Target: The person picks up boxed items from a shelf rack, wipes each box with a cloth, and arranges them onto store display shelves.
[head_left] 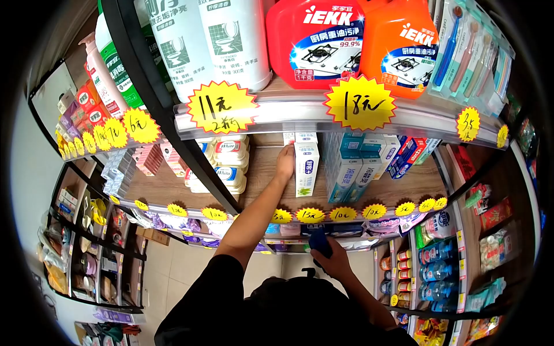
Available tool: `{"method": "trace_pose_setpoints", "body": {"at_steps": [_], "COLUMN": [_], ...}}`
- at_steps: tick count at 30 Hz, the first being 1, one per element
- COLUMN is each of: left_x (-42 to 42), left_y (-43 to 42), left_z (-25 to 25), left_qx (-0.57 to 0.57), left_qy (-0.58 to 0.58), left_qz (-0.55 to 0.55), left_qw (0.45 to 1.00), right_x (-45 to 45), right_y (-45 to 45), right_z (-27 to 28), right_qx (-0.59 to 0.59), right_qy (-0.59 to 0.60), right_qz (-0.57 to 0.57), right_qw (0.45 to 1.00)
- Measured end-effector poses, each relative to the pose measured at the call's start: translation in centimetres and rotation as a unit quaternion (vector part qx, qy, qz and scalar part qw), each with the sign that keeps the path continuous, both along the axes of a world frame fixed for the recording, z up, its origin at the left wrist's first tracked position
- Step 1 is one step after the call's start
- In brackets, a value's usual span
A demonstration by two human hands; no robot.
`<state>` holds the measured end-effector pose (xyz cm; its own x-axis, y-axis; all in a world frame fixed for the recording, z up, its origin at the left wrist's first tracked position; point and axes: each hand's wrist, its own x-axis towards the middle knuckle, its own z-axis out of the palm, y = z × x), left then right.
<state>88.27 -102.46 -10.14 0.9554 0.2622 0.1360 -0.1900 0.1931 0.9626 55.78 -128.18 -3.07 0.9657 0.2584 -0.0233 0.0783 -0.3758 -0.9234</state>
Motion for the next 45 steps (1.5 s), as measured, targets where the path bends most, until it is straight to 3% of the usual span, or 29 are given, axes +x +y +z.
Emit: {"method": "trace_pose_setpoints", "body": {"at_steps": [2, 4, 13, 23, 26, 29, 33, 35, 37, 39, 40, 45], "left_x": [-0.3, -1.1, -3.7, -1.4, -3.9, -8.1, -9.6, -10.2, -10.0, -9.8, -9.8, -10.4], "left_y": [0.1, 0.4, -0.5, 0.7, -0.1, -1.5, -2.4, -2.9, -3.3, -3.5, -3.3, -3.8], "left_z": [0.1, 0.9, 4.6, 0.5, 2.7, 6.0, 7.1, 7.9, 7.6, 7.2, 7.2, 7.9], "left_qx": [-0.005, 0.060, 0.037, 0.052, 0.022, 0.032, -0.079, -0.141, -0.144, -0.151, -0.174, -0.166], "left_qy": [-0.002, 0.023, 0.057, 0.042, 0.085, 0.097, 0.112, 0.111, 0.119, 0.096, 0.123, 0.102], "left_qz": [0.001, 0.000, -0.006, -0.034, -0.035, -0.056, -0.127, -0.148, -0.138, -0.122, -0.166, -0.146], "left_qw": [1.000, 0.998, 0.998, 0.997, 0.996, 0.993, 0.982, 0.973, 0.973, 0.976, 0.963, 0.970], "right_x": [-0.2, -0.2, -0.2, 1.6, 3.1, 4.1, 6.6, 8.4, 8.9, 9.3, 9.8, 12.7], "right_y": [0.1, 0.2, 0.5, 1.2, 2.3, 3.5, 5.7, 6.6, 7.8, 7.8, 8.1, 9.2], "right_z": [0.7, 1.0, 1.2, 1.6, 1.1, 2.1, 2.7, 0.3, 2.2, 4.1, 4.3, 1.7], "right_qx": [0.003, 0.006, 0.006, 0.015, 0.051, 0.082, 0.119, 0.080, 0.086, 0.021, -0.004, -0.016], "right_qy": [0.005, 0.008, 0.005, -0.063, -0.157, -0.103, -0.098, -0.111, -0.136, -0.086, -0.063, -0.083], "right_qz": [0.003, 0.007, 0.012, -0.048, -0.106, -0.133, -0.170, -0.194, -0.170, -0.137, -0.116, -0.119], "right_qw": [1.000, 1.000, 1.000, 0.997, 0.981, 0.982, 0.973, 0.971, 0.972, 0.987, 0.991, 0.989]}}
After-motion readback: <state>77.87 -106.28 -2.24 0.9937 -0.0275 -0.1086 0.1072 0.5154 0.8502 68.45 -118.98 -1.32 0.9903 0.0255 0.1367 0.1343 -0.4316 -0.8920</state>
